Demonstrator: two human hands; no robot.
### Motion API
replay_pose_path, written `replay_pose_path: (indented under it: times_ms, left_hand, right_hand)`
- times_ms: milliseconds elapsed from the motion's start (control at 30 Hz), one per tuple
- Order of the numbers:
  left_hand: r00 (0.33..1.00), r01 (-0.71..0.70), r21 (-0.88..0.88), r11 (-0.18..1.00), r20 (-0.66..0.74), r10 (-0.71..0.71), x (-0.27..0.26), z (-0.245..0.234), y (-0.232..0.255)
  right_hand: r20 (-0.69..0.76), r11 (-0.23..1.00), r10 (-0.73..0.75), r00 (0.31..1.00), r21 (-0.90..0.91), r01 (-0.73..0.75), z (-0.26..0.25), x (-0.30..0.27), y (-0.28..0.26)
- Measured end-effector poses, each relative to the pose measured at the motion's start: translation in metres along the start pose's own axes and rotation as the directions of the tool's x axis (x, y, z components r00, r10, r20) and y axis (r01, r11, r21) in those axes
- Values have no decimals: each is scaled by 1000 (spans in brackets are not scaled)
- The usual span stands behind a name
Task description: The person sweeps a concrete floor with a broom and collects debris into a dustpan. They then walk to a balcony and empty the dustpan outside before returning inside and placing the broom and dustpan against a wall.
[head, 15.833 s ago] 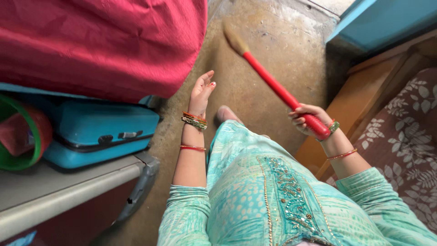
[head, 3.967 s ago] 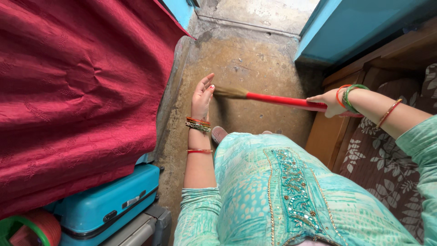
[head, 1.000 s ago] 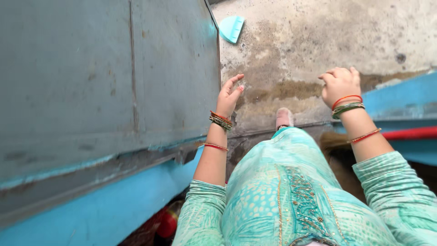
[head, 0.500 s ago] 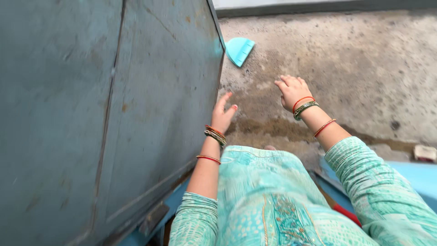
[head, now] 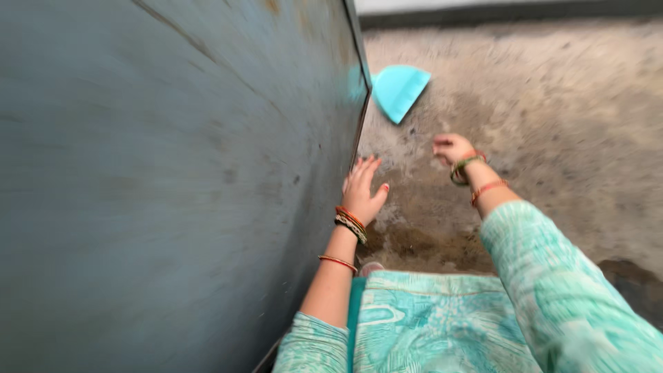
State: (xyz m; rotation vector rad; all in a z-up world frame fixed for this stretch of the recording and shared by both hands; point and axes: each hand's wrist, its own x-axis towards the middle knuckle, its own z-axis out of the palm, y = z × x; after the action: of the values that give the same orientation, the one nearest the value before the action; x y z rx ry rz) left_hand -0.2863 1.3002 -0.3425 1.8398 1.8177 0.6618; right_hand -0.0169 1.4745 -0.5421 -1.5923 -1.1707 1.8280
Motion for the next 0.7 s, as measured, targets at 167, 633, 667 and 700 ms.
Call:
replay_pose_path:
  times_ms: [167, 633, 667, 700]
  left_hand:
    - [984, -85, 272, 959, 172, 38, 41, 64, -81]
    - [983, -179, 304, 936, 95, 157, 98, 193, -204]
    - [983, -170, 281, 944, 113, 144, 95, 195, -209]
    - [983, -163, 256, 953, 129, 134, 92, 197, -211]
  right_hand:
    - [-72, 988, 85, 994, 136, -75, 26, 139, 67]
    - [-161, 979, 102, 982, 193, -70, 95, 366, 166]
    - [-165, 978, 110, 980, 193, -77, 98, 374, 168]
    - [-173, 978, 116, 978, 193, -82, 98, 380, 167]
